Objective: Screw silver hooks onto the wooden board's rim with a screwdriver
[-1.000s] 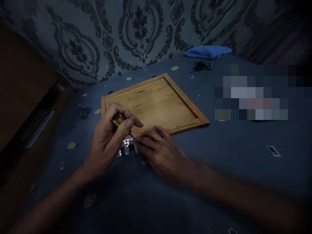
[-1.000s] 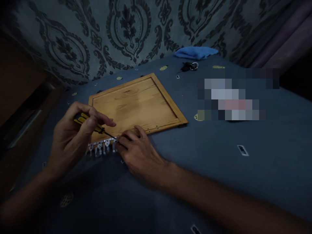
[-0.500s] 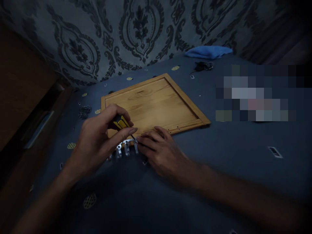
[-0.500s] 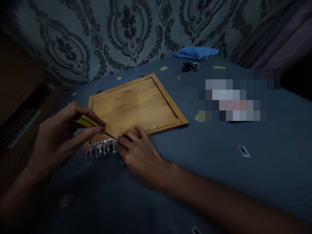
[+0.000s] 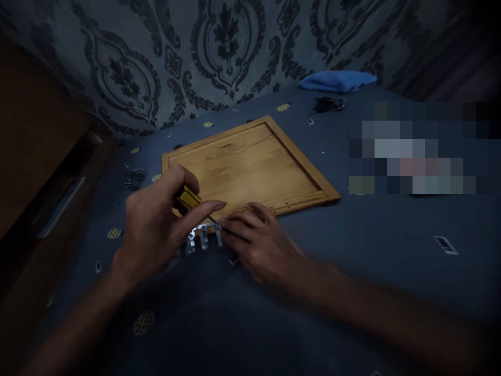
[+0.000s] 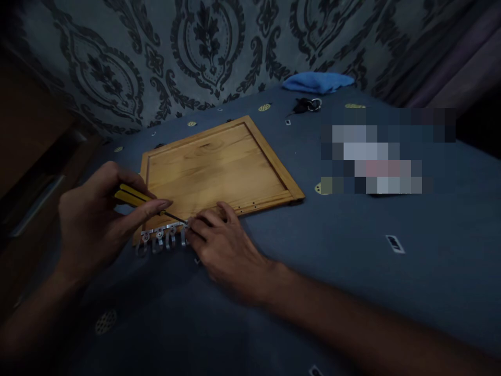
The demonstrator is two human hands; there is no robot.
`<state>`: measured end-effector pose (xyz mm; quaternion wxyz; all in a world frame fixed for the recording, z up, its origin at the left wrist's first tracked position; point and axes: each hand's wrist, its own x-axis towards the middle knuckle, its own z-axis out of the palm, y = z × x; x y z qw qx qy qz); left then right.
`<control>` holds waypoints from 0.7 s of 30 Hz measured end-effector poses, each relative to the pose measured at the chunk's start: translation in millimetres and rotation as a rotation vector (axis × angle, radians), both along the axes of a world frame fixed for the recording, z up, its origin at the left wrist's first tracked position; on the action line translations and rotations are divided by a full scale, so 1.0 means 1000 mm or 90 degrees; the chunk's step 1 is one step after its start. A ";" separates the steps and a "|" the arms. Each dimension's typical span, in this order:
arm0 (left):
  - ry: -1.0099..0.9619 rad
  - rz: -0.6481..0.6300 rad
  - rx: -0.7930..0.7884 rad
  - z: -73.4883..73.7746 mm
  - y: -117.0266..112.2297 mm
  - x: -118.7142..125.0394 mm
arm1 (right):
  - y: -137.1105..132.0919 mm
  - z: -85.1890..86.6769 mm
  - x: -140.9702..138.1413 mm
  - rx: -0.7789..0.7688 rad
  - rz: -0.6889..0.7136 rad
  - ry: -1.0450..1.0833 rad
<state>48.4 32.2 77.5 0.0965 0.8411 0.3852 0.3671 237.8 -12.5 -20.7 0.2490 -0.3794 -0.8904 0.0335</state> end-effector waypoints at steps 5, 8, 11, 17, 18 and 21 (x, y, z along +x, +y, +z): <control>0.010 -0.040 -0.026 0.002 0.001 0.002 | 0.000 0.001 0.000 0.004 0.005 0.004; 0.042 -0.090 -0.060 0.005 0.001 0.001 | 0.000 0.001 0.000 0.011 0.005 0.004; 0.063 -0.137 -0.126 0.010 0.001 0.002 | 0.000 0.001 0.000 0.018 0.007 0.003; -0.057 -0.238 -0.332 0.015 0.001 0.008 | 0.000 0.002 -0.001 0.008 -0.003 0.002; -0.086 -0.240 -0.358 0.014 0.000 0.010 | -0.001 0.003 -0.001 0.006 -0.003 -0.001; -0.181 -0.195 -0.385 0.008 -0.001 0.017 | -0.001 0.005 0.000 -0.003 0.002 -0.010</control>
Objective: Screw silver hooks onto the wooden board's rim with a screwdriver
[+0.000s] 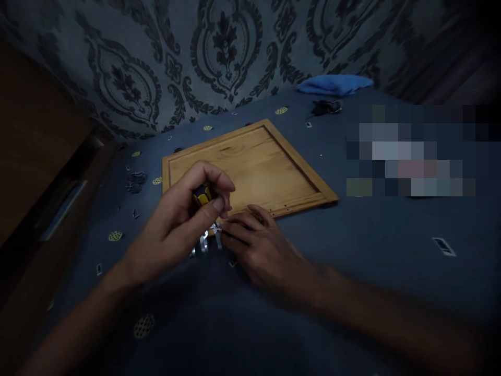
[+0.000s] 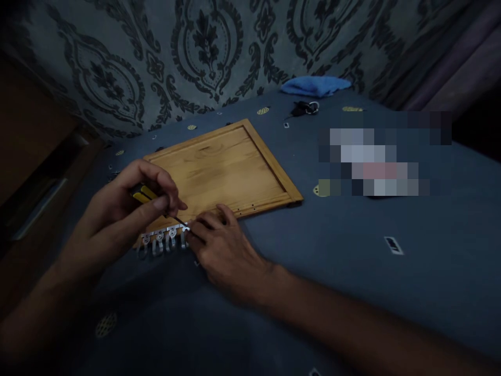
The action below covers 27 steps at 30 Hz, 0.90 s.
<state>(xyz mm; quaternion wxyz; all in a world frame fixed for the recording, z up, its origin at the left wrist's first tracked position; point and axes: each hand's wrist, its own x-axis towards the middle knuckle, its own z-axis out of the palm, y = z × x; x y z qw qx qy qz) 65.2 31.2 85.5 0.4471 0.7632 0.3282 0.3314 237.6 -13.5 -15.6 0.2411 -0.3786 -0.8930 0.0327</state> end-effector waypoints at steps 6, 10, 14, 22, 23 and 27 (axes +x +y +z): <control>-0.161 0.063 -0.066 -0.014 -0.002 0.013 | -0.001 0.001 0.000 -0.017 0.006 0.003; -0.205 0.085 -0.091 -0.016 0.002 0.024 | 0.000 0.001 0.000 -0.020 0.003 0.002; -0.234 0.079 -0.119 -0.014 0.007 0.032 | 0.001 0.001 0.000 0.002 0.005 0.000; -0.253 0.068 -0.149 -0.011 0.011 0.035 | 0.003 -0.007 -0.001 0.033 -0.005 0.031; -0.255 0.062 -0.149 -0.011 0.012 0.034 | 0.003 -0.007 -0.001 0.031 -0.005 0.034; -0.260 0.041 -0.157 -0.012 0.015 0.034 | 0.003 -0.009 -0.002 0.029 -0.003 0.045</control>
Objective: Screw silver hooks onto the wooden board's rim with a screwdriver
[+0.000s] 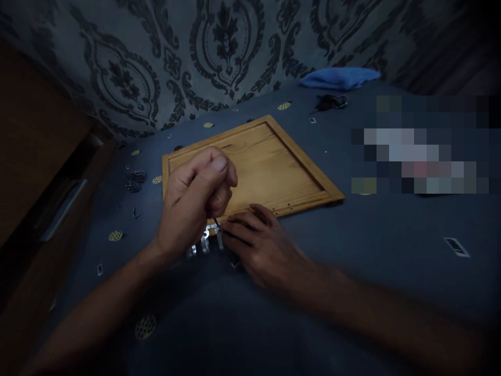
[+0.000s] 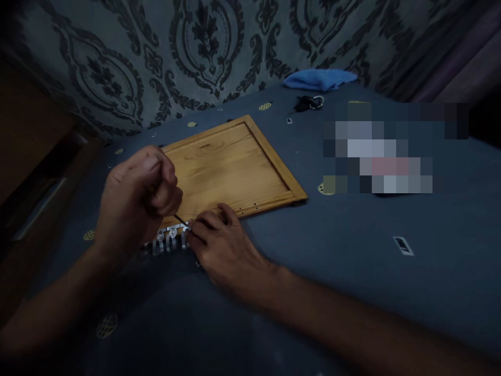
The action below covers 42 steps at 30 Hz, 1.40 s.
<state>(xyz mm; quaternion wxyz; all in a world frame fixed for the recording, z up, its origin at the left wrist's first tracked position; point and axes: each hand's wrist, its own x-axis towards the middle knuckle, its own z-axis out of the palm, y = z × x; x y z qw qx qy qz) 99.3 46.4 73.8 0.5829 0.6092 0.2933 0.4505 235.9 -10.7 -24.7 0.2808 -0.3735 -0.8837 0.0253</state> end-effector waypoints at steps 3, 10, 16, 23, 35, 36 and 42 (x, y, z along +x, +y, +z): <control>-0.009 -0.027 0.004 -0.001 0.003 0.001 | 0.000 -0.002 0.000 0.012 -0.002 0.008; -0.016 -0.103 -0.004 0.001 0.009 0.001 | 0.000 -0.003 0.000 0.023 -0.005 0.003; -0.002 -0.143 -0.028 0.002 0.014 0.000 | 0.000 -0.004 0.000 0.035 -0.010 0.007; -0.005 -0.133 -0.012 0.000 0.014 -0.004 | 0.001 -0.003 0.001 0.034 -0.003 0.009; -0.086 0.048 0.032 0.017 -0.002 -0.013 | -0.002 0.007 0.002 -0.010 -0.013 -0.018; -0.085 0.053 0.028 0.014 -0.003 -0.013 | -0.002 0.007 0.002 -0.013 -0.013 -0.019; -0.063 0.080 0.031 0.006 -0.004 -0.012 | -0.003 0.006 0.002 -0.003 -0.007 -0.016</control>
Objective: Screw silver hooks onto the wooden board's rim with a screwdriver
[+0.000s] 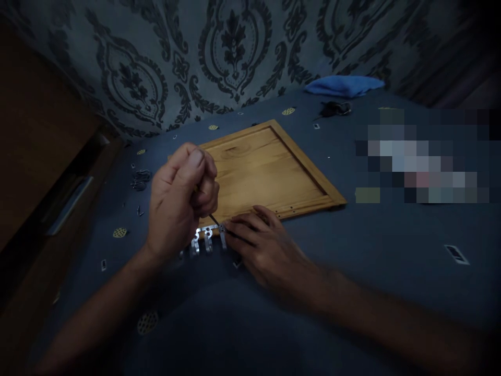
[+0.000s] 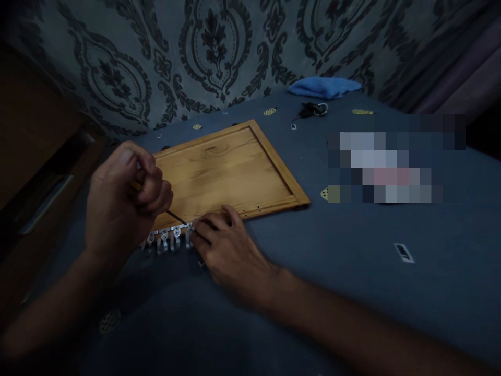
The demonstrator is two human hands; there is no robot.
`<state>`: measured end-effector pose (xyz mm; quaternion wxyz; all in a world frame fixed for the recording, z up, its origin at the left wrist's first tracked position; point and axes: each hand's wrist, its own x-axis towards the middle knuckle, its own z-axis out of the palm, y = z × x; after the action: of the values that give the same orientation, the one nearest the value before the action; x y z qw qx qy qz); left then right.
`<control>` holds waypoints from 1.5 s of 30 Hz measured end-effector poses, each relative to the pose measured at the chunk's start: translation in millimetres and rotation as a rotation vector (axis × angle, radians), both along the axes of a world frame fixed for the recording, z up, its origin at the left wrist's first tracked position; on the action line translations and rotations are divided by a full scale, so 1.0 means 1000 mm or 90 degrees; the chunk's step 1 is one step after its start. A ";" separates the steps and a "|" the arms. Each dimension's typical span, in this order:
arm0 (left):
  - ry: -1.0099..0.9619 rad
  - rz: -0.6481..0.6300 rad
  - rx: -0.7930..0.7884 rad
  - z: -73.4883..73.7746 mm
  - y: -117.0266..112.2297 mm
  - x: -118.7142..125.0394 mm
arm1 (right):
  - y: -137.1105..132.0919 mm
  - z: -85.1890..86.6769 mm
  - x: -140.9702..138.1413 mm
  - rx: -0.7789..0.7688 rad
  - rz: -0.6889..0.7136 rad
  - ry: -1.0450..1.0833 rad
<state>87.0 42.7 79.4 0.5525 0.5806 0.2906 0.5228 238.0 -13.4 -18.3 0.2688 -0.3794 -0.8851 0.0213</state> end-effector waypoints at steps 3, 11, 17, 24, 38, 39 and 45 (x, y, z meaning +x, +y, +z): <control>0.014 0.011 0.009 -0.003 0.000 0.001 | 0.000 0.000 0.000 0.015 -0.003 0.001; -0.003 -0.008 0.007 -0.009 0.000 0.001 | 0.001 -0.002 -0.001 0.025 -0.005 0.015; 0.022 -0.039 0.024 -0.009 0.000 -0.001 | 0.001 -0.002 0.000 0.006 -0.002 -0.002; 0.053 -0.079 0.029 -0.008 -0.002 -0.006 | 0.001 0.000 0.000 -0.013 0.010 -0.005; 0.120 -0.210 0.064 -0.009 0.002 -0.017 | 0.001 -0.003 0.000 -0.008 0.009 -0.012; 0.126 -0.215 0.066 -0.008 0.002 -0.019 | 0.001 -0.002 0.000 -0.007 0.009 -0.014; 0.117 -0.210 0.079 -0.007 0.005 -0.023 | 0.002 -0.003 -0.001 0.013 0.009 -0.007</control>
<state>64.0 48.1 72.5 0.5647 0.6989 0.2079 0.3866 237.2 -11.7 -20.8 0.2677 -0.3702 -0.8895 0.0121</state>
